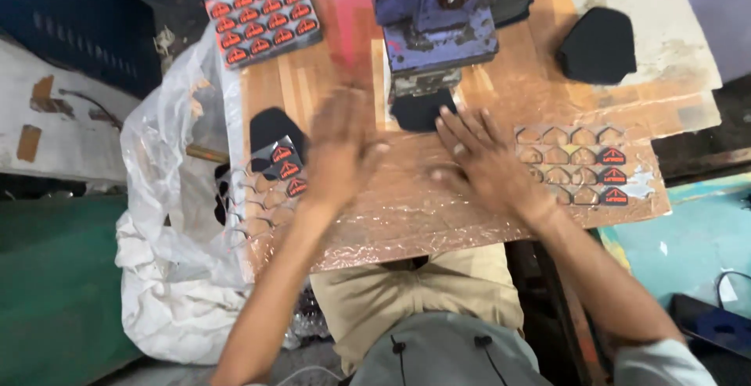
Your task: The person places small black fabric pieces onto a sheet of orange stickers and presses them down using a manual heat press machine. They repeat this process for multiple items, arranging the finished pieces on the table.
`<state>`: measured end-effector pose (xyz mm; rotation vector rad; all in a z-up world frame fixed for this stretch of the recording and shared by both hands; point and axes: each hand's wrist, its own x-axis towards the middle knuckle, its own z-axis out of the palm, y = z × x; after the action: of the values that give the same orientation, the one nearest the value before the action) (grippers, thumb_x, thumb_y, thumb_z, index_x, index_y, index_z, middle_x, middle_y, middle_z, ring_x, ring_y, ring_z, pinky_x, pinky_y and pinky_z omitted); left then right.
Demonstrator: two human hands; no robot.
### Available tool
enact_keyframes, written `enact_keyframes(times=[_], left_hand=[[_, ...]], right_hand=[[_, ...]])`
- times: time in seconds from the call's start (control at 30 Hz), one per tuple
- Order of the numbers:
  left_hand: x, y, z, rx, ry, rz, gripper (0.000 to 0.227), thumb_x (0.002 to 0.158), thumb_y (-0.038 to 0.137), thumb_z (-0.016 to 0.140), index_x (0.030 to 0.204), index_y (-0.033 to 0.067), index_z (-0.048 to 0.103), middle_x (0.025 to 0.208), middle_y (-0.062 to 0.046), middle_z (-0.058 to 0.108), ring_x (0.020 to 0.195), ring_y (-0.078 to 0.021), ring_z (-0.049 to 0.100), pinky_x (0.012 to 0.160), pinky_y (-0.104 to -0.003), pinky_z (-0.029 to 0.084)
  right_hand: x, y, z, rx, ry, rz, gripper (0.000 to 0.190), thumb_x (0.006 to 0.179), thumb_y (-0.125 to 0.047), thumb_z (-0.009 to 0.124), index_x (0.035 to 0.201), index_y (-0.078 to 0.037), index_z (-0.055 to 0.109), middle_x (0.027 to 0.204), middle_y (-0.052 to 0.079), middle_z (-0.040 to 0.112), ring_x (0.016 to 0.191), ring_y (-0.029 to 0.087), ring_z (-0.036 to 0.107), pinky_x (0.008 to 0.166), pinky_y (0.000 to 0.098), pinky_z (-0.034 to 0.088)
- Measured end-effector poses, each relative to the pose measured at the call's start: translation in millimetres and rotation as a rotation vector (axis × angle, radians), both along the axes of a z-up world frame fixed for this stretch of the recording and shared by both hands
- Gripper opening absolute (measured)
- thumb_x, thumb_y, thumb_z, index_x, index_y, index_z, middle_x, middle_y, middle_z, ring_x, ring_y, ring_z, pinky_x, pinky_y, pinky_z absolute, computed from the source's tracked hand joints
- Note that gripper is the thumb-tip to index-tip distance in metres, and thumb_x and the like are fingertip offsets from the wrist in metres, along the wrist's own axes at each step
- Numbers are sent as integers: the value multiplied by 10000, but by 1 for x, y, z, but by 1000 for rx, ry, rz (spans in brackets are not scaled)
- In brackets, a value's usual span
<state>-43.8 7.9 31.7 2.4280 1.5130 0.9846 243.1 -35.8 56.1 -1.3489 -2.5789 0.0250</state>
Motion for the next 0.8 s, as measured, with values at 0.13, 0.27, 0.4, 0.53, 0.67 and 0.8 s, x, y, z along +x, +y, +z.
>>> enact_keyframes(times=[0.13,0.27,0.4,0.53,0.67,0.8], left_hand=[[41,8,-20,-73,181,-85,855,956,516,664,1570,2,366,1639,-242,303,1506,-474,270,1215,-629,201],[45,4,-25,-82,163,-139,820,987,589,576,1583,57,390,1654,-218,289,1534,-453,233,1245,-653,162],[49,6,-11,-88,189,-133,814,962,589,602,1552,57,424,1632,-224,285,1511,-465,228,1213,-662,165],[47,-2,-17,-92,163,-121,802,965,570,617,1530,26,450,1641,-188,349,1522,-457,244,1221,-635,188],[48,-4,-10,-134,130,-123,770,971,550,622,1527,42,461,1612,-156,414,1503,-413,300,1242,-617,200],[46,-3,-12,-92,152,-133,745,971,538,624,1529,70,466,1601,-164,411,1490,-419,311,1232,-616,195]], right_hand=[[8,36,-9,31,27,41,748,996,-497,558,1503,43,455,1602,224,401,1509,377,337,1255,526,204],[16,46,-12,13,88,6,656,1014,-463,581,1494,-20,522,1530,254,479,1512,415,352,1227,533,263],[12,50,-4,-31,159,-21,575,1008,-449,605,1434,-63,595,1450,221,563,1466,401,420,1246,553,297],[11,46,-7,6,162,-23,546,986,-418,632,1389,-49,628,1459,246,559,1417,416,451,1213,551,291],[10,43,-5,35,131,-28,522,998,-395,647,1378,-38,634,1460,233,569,1413,398,473,1226,537,292],[20,-6,23,37,173,-47,519,996,-353,667,1392,-20,632,1445,212,585,1433,410,461,1242,510,304]])
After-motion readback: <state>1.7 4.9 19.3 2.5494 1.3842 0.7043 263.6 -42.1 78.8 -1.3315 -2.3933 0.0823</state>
